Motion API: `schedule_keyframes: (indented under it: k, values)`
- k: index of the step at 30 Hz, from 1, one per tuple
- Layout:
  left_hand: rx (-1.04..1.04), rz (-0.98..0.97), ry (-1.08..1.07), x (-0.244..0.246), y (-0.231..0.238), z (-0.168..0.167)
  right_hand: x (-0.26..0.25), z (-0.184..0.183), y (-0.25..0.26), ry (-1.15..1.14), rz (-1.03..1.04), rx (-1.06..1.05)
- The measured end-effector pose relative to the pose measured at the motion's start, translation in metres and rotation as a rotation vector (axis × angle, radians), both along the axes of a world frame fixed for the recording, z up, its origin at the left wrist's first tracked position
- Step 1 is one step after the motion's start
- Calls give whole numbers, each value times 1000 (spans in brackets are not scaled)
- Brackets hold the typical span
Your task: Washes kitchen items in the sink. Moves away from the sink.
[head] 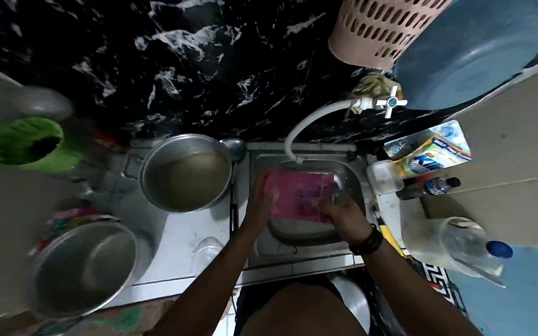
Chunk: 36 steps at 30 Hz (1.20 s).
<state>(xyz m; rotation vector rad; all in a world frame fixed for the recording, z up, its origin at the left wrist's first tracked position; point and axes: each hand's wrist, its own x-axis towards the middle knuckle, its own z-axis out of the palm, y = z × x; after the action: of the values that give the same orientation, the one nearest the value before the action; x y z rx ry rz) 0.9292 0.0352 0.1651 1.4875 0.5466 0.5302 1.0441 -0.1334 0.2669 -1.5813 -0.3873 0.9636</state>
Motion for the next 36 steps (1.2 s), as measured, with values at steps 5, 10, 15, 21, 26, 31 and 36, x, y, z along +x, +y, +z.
schedule_keyframes:
  k: [5, 10, 15, 21, 26, 31, 36]
  values:
    - [151, -132, -282, -5, -13, 0, 1, -9, -23, 391, 136, 396]
    - [210, -236, -246, -18, -4, 0, -5, -6, -15, 99, -197, 160]
    - [-389, -292, 56, -15, -3, 13, -12, -28, -29, -509, 38, -235]
    - [-278, -269, 33, -24, -34, 3, -15, -65, -39, 382, 17, 478]
    - [-222, -224, -16, -35, -44, -7, -5, -43, -41, 180, -174, 330]
    - [-526, -134, 299, -14, -28, 13, -19, -41, -53, -263, 71, -50]
    - [-264, -343, 63, -19, -46, 11, -31, -52, -52, 497, -119, 537]
